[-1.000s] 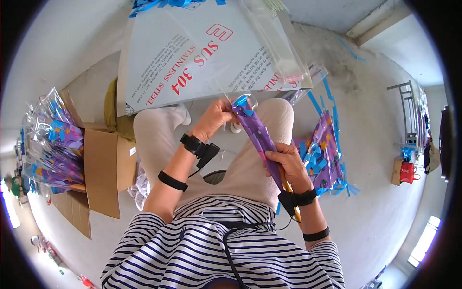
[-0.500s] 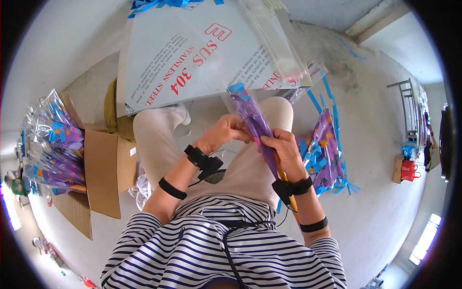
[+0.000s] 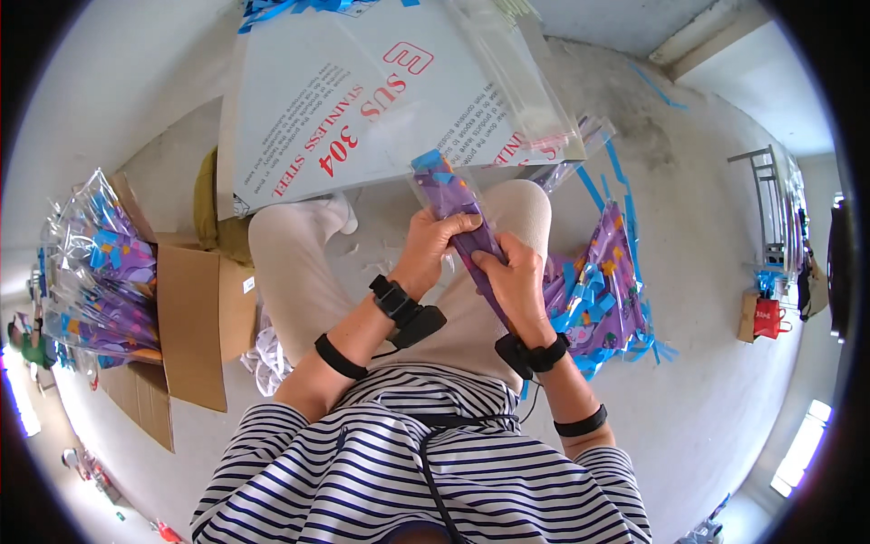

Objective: Rolling up a decorative plastic sheet and inserting it into a protective clear plastic sleeve.

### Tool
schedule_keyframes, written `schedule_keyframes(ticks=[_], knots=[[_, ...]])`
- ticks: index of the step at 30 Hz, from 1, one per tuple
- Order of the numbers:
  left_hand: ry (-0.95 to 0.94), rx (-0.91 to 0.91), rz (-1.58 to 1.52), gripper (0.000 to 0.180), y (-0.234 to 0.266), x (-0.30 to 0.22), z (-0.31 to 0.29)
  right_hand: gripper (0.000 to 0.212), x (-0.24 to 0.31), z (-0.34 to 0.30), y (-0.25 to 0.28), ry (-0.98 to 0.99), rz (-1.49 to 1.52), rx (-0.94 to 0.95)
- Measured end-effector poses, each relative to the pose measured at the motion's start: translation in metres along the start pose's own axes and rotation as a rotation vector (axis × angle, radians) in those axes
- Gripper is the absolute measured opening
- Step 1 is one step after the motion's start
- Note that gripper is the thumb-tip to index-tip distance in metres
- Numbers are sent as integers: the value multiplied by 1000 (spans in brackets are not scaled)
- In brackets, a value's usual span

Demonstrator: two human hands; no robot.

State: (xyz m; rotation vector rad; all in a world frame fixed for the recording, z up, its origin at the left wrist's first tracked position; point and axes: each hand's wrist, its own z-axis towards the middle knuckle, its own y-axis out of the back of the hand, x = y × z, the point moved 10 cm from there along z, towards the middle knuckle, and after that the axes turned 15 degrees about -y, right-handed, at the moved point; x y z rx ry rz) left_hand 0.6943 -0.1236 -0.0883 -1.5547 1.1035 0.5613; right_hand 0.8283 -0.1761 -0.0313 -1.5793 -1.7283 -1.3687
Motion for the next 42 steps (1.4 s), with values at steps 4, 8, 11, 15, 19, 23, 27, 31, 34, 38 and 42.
schedule_keyframes(ticks=[4, 8, 11, 15, 19, 23, 27, 31, 34, 38, 42], knots=[[-27, 19, -40, 18, 4, 2, 3, 14, -3, -3, -5, -225, 220, 176], [-62, 36, -65, 17, -1, 2, 4, 16, -15, 3, -5, -267, 221, 154], [-51, -44, -97, 16, -1, 2, 3, 14, -12, 3, -3, -195, 138, 101], [-66, -124, -127, 17, 8, 7, 3, 11, 0, 1, 0, 29, -97, -50], [-65, -93, -95, 19, 4, 3, 1, 11, 5, 1, 5, 86, -80, -89], [-9, 112, -111, 17, -7, 2, -5, 12, -12, 6, 4, -171, 117, 37], [67, 66, -243, 26, 8, 11, -6, 12, -17, 8, 4, -206, 130, 58], [35, 71, -63, 34, 19, 15, -5, 14, -21, 11, 0, -197, 159, 53], [21, 155, 55, 37, 16, 13, -10, 16, -17, 15, 5, -165, 206, -5], [-7, 165, 217, 32, 16, -6, -13, 21, -12, 14, 4, -214, 253, 35], [-118, 276, 317, 22, 13, -17, -7, 21, -15, 13, -1, -286, 465, 137]])
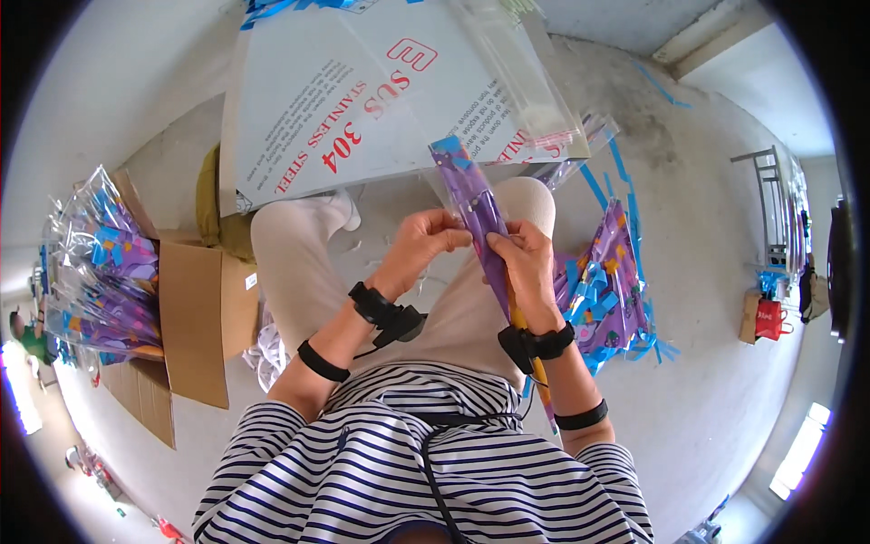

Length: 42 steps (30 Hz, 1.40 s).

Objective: Rolling up a decorative plastic sheet and inserting it into a protective clear plastic sleeve.

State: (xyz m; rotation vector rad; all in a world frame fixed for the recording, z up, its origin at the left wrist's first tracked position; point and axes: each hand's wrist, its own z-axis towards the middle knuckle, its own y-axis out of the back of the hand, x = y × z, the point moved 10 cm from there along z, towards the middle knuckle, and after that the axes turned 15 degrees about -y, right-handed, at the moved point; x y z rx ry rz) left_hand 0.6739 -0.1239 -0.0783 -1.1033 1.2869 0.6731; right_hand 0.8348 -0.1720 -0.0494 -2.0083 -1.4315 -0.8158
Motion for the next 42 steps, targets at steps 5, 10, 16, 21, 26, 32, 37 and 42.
schedule_keyframes(ticks=[5, 10, 16, 21, 26, 32, 37, 42], knots=[[16, 54, 67, 17, 4, -1, 0, 25, -3, 2, -2, -27, 13, 45], [-47, 19, 107, 14, 3, -6, 5, 34, -11, 0, -14, -97, 62, 132], [10, 114, 32, 13, -7, 9, -4, 43, -9, 3, -20, -96, 31, 111], [28, 177, -13, 17, -7, 5, -6, 40, -9, 8, -20, -90, -40, 84], [97, -33, -263, 22, 26, 5, 0, 37, -11, 12, -15, 30, -167, -29], [142, -285, -390, 19, 10, 12, 2, 39, 11, 6, -23, 261, -478, -231], [170, -126, -430, 16, 15, 26, 0, 41, 16, 5, -22, 252, -435, -245], [147, -121, -386, 15, 13, 24, -1, 43, 19, 8, -29, 309, -505, -280]])
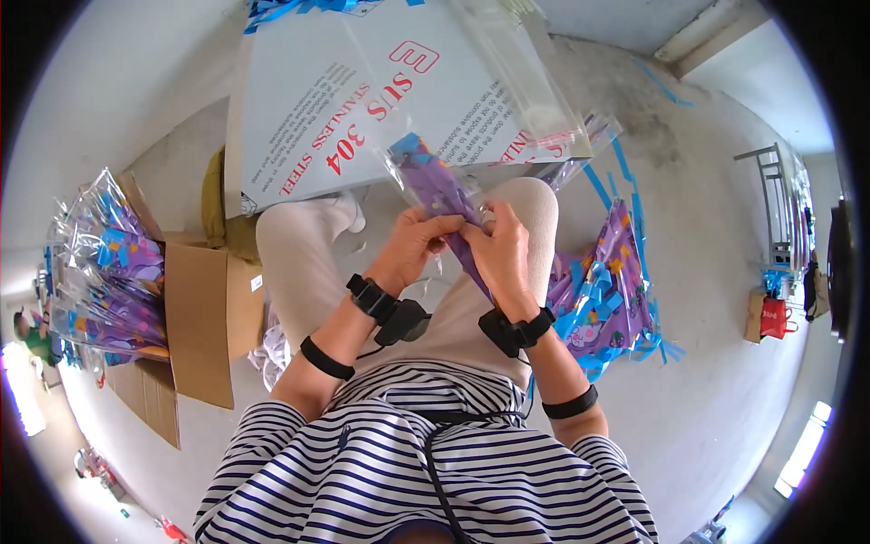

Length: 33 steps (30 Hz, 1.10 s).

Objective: Rolling up a decorative plastic sheet and inserting it into a protective clear plastic sleeve.

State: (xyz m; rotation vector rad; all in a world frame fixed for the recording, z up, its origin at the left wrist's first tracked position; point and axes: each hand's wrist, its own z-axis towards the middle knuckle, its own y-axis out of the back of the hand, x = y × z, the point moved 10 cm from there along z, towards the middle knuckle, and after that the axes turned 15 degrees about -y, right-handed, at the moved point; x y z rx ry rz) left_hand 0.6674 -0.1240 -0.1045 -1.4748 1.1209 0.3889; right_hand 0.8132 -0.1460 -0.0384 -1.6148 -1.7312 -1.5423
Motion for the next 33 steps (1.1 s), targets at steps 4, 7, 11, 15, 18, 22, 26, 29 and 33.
schedule_keyframes(ticks=[4, 7, 11, 15, 18, 22, 26, 29, 33], knots=[[-90, -264, 11, 12, 10, -30, 1, 48, 9, -8, -3, 25, -71, 176], [-142, -312, 59, 13, 54, -58, 16, 36, -15, -29, -2, -127, 7, 575], [-210, -357, 9, 10, 59, -81, 23, 22, -47, -60, 21, -330, 107, 703], [-88, -254, 12, 14, 29, -48, 14, 17, -43, -56, 4, -397, 184, 701], [6, -140, 17, 15, 7, -15, -7, 18, -27, -47, -12, -388, 238, 675], [46, -159, 24, 22, 14, -2, -29, 18, -19, -42, -26, -372, 263, 705], [-20, -200, 110, 30, 55, -35, -16, 15, -28, -44, -25, -376, 209, 696], [-102, -240, 84, 25, 50, -69, -5, 16, -29, -45, -33, -347, 203, 660], [-168, -346, -68, 16, 68, -72, 13, 18, -15, -50, -35, -350, 189, 693]])
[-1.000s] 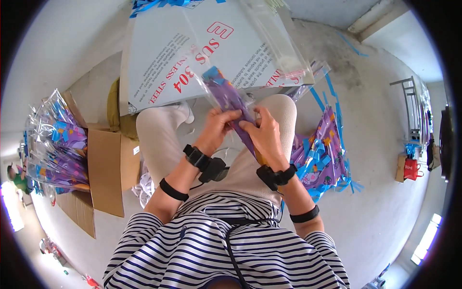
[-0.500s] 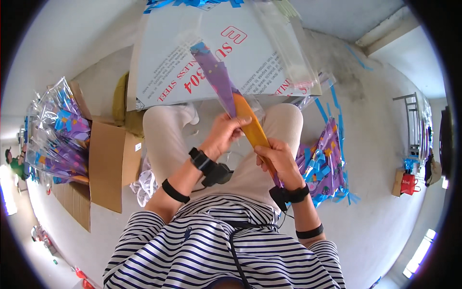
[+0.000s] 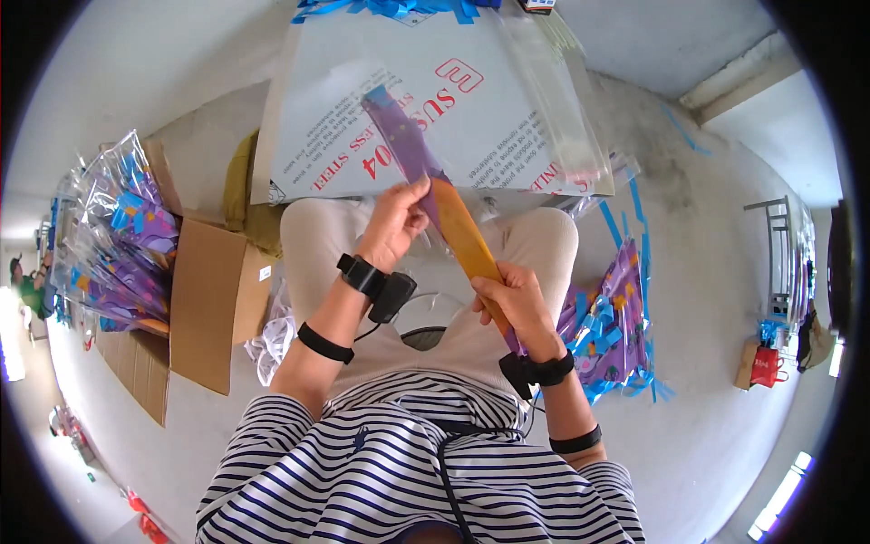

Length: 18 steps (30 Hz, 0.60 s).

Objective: Rolling up a decorative plastic sheet and inserting it into a protective clear plastic sleeve.

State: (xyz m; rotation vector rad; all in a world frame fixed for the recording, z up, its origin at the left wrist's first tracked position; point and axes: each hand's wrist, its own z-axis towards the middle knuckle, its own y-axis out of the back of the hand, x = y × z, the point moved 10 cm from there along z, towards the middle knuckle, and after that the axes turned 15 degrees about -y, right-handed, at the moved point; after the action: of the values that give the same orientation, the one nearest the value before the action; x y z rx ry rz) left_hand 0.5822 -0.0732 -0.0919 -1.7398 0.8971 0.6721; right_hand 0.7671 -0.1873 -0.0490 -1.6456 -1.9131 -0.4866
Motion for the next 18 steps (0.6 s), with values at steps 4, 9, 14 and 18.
schedule_keyframes(ticks=[4, 9, 14, 18], knots=[[-124, -55, 20, 19, 14, -28, 18, 19, -9, -12, 5, 17, 56, 44], [22, 58, 80, 20, 0, 11, 6, 18, -9, -11, 3, -15, 94, 45], [136, 197, 79, 25, -26, 41, -34, 19, 5, 7, 0, 36, 160, 18], [125, 147, 78, 24, -19, 35, -30, 19, 10, 15, -2, 45, 167, 26]])
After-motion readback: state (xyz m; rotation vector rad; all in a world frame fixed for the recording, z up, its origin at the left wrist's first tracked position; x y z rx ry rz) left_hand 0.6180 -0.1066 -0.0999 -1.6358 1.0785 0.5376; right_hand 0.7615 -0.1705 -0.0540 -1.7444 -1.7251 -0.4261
